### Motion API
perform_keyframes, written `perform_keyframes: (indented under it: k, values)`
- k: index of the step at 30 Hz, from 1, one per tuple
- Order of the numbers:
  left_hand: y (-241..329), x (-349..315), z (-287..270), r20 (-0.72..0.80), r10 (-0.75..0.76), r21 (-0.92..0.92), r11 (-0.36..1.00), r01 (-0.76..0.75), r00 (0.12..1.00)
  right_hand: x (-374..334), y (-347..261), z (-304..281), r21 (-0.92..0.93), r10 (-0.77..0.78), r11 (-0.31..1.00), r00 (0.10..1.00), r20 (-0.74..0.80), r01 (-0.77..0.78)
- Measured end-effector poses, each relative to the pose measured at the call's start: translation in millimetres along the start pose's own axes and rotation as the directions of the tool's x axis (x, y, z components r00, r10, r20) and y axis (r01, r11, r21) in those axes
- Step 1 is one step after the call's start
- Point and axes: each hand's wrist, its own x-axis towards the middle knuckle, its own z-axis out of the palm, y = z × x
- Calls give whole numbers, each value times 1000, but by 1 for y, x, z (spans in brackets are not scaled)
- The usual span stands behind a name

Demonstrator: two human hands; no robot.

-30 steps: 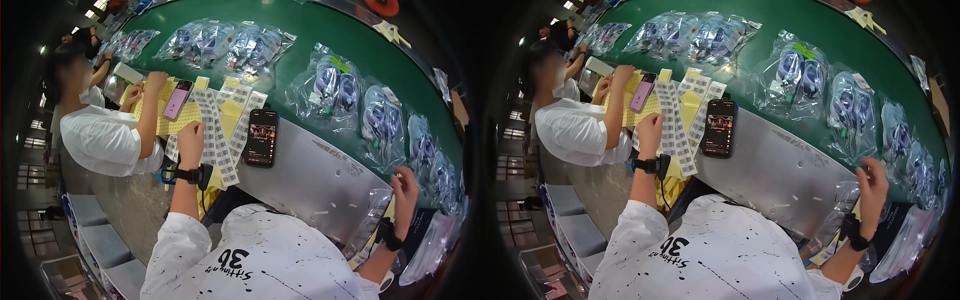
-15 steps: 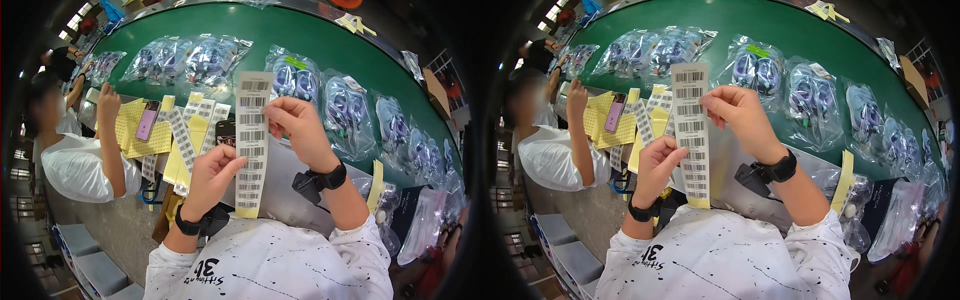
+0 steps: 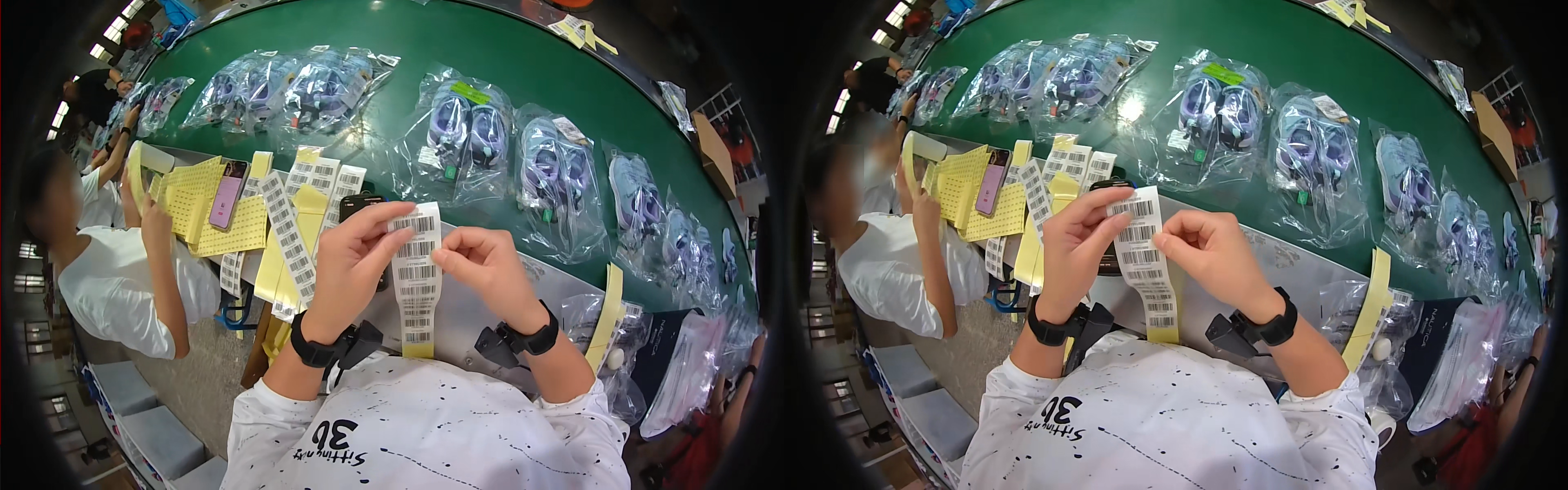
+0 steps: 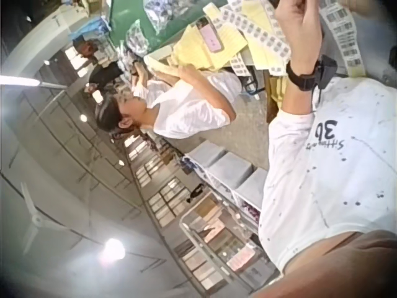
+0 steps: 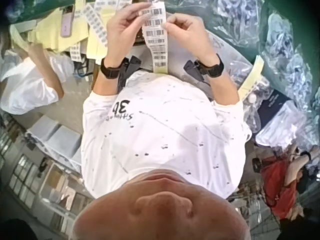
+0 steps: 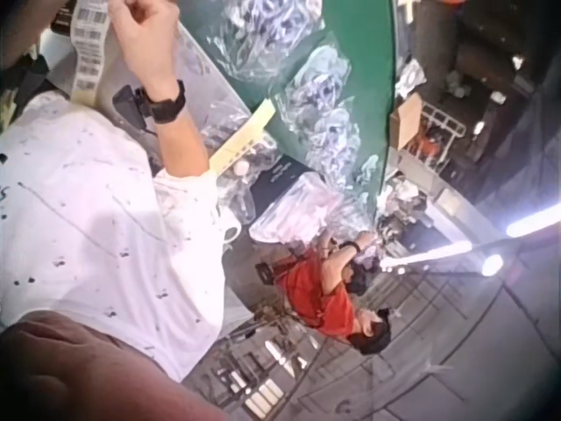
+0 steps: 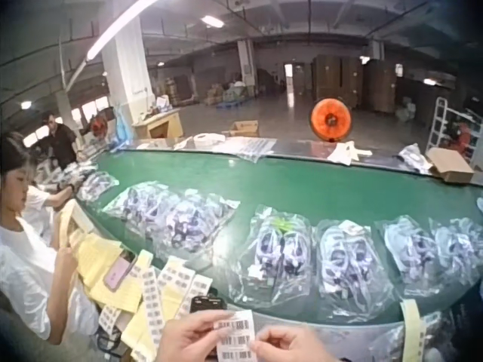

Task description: The person applies barcode labels to plastic-wrapped footwear packages on a green conveyor table. They peel labels from sheets, place them on the packages, and smooth them down. A coworker is visible nearby also handling labels.

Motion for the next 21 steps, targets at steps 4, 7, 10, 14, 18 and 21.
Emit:
perform_keyframes:
  k: [4,7,10,14,18,21]
  values:
    - [-4,-7,9,-9,-91,-84,992,90,996,-6,-5,-6,-388,-253,898,965,-64,209]
    - [-4,-12,19,7,-67,-2,998,67,998,-2,-17,0,-284,-412,896,875,-253,340]
    - [0,-16,30,-15,-16,0,1000,16,1000,0,-17,-19,-417,-447,814,895,-7,403]
    - [-1,-17,31,-17,-48,52,997,49,999,-7,-11,-18,-388,-497,807,867,-37,446]
    - [-13,-14,37,-8,29,78,997,-28,1000,-11,1,-23,-430,-531,782,843,-80,452]
    - [-16,-12,44,-47,6,93,996,-2,999,-16,8,-24,-616,-686,603,724,-77,506]
